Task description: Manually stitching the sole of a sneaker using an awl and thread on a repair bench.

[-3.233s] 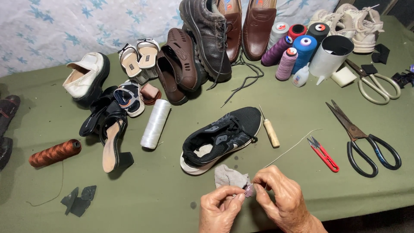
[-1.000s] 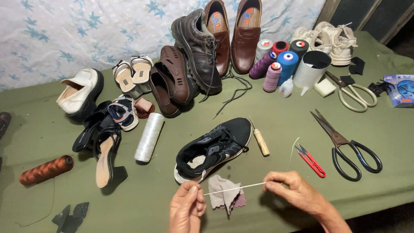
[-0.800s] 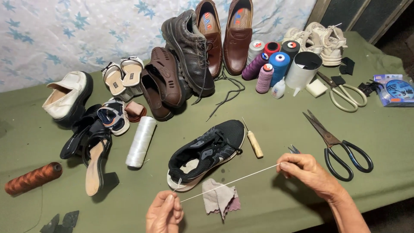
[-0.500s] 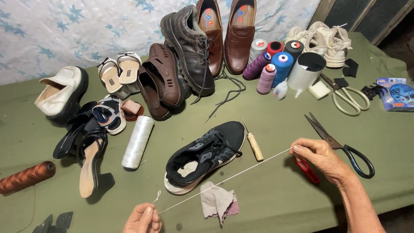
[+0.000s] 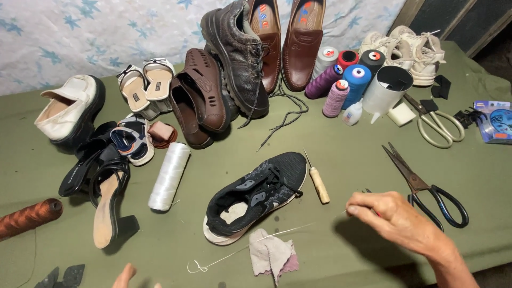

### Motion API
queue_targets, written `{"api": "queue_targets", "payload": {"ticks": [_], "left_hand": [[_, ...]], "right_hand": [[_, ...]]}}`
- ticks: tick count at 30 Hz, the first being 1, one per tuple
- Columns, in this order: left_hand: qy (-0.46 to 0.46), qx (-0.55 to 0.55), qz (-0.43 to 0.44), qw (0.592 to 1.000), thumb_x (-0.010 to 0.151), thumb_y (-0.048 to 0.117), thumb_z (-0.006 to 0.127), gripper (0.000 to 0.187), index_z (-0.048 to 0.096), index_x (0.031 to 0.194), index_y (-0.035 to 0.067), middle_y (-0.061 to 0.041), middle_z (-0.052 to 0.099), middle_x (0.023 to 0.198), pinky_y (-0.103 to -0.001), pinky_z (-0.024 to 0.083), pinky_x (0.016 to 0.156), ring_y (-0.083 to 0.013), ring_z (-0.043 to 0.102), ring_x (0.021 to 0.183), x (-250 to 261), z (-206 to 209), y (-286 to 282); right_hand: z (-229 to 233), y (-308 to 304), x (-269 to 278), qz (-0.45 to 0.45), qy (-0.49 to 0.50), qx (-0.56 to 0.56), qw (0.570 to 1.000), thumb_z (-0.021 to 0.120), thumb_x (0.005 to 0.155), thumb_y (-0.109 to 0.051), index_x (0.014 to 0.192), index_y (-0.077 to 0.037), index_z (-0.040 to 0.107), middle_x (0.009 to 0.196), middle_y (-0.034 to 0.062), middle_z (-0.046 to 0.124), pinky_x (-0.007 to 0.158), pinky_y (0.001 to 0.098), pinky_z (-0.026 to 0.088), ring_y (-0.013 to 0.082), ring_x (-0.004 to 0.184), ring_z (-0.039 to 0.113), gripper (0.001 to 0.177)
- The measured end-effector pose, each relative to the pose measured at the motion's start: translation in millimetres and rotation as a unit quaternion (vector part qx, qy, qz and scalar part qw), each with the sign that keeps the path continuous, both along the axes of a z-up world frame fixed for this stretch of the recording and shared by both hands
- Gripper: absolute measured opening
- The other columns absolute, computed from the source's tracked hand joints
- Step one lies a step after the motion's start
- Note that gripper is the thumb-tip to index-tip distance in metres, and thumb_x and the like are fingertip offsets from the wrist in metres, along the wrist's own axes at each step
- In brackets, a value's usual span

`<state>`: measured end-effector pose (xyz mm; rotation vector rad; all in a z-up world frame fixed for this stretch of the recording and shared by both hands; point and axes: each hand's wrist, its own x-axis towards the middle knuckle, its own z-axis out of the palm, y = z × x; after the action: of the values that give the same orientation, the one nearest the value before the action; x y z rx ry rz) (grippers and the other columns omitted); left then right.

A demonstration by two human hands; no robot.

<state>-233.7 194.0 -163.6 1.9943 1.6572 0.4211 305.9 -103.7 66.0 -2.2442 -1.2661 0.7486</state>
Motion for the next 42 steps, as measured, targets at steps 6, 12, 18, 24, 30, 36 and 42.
{"api": "queue_targets", "payload": {"ticks": [6, 12, 18, 24, 30, 36, 42], "left_hand": [[-0.314, -0.065, -0.250, 0.913, 0.074, 0.017, 0.079, 0.064, 0.068, 0.137, 0.016, -0.005, 0.062, 0.146, -0.017, 0.050, 0.055, 0.0001, 0.063, 0.050, 212.7, 139.9, -135.8], [-0.315, -0.157, -0.290, 0.890, 0.077, 0.024, 0.079, 0.048, 0.079, 0.124, 0.018, 0.004, 0.074, 0.078, -0.018, 0.051, 0.052, -0.0021, 0.059, 0.055, 282.1, 133.0, -163.4], [-0.322, 0.020, -0.321, 0.890, 0.083, 0.026, 0.074, 0.012, 0.083, 0.089, 0.021, 0.007, 0.067, 0.062, -0.023, 0.045, 0.049, -0.0081, 0.051, 0.047, 296.3, 144.0, -151.6], [-0.322, 0.007, -0.251, 0.913, 0.081, 0.023, 0.073, 0.013, 0.082, 0.074, 0.016, 0.006, 0.070, 0.061, -0.021, 0.042, 0.048, -0.0059, 0.054, 0.051, 274.7, 160.3, -148.0], [-0.283, 0.001, -0.116, 0.952, 0.069, 0.017, 0.077, 0.011, 0.083, 0.059, 0.017, 0.007, 0.062, 0.047, -0.019, 0.041, 0.043, -0.0021, 0.050, 0.043, 243.1, 160.0, -153.6], [-0.260, -0.025, -0.080, 0.962, 0.074, 0.020, 0.082, 0.009, 0.088, 0.068, 0.016, 0.008, 0.053, 0.047, -0.019, 0.035, 0.043, -0.0029, 0.037, 0.044, 203.8, 139.6, -129.2], [-0.355, -0.134, -0.033, 0.925, 0.082, 0.010, 0.080, 0.011, 0.086, 0.077, 0.003, 0.001, 0.056, 0.056, -0.020, 0.041, 0.050, -0.0061, 0.047, 0.053, 205.8, 132.9, -121.2]], "right_hand": [[-35.2, 18.3, -75.6, 0.243, -0.103, 0.209, 0.942, 0.056, 0.105, -0.025, 0.090, -0.016, 0.060, 0.068, 0.0017, 0.059, 0.056, 0.0374, 0.048, 0.0234, 0.057, 0.057, 0.018], [-62.9, 16.3, -88.1, 0.192, -0.129, 0.236, 0.944, 0.051, 0.107, -0.020, 0.091, -0.016, 0.054, 0.067, 0.0008, 0.054, 0.056, 0.0362, 0.045, 0.0245, 0.053, 0.047, 0.017], [-57.8, 18.9, -74.8, 0.172, -0.075, 0.209, 0.960, 0.053, 0.106, -0.023, 0.096, -0.016, 0.057, 0.071, 0.0031, 0.058, 0.057, 0.0378, 0.045, 0.0254, 0.061, 0.055, 0.013], [-60.0, 48.4, -22.5, -0.080, -0.116, 0.098, 0.985, 0.054, 0.100, -0.036, 0.118, -0.016, 0.062, 0.107, 0.0047, 0.067, 0.078, 0.0452, 0.053, 0.0267, 0.095, 0.067, 0.028], [-119.7, 94.3, -3.7, -0.151, -0.195, -0.059, 0.967, 0.041, 0.104, -0.056, 0.099, -0.010, 0.052, 0.092, 0.0145, 0.065, 0.067, 0.0550, 0.051, 0.0410, 0.083, 0.064, 0.048], [-130.7, 95.0, -0.8, -0.164, -0.164, -0.081, 0.969, 0.040, 0.108, -0.043, 0.098, -0.011, 0.053, 0.083, 0.0075, 0.063, 0.060, 0.0471, 0.052, 0.0292, 0.070, 0.062, 0.036], [-88.2, 55.6, -41.0, -0.300, 0.257, 0.175, 0.902, 0.055, 0.101, -0.026, 0.106, -0.007, 0.060, 0.082, 0.0103, 0.071, 0.066, 0.0347, 0.041, 0.0225, 0.074, 0.065, 0.020]]}}
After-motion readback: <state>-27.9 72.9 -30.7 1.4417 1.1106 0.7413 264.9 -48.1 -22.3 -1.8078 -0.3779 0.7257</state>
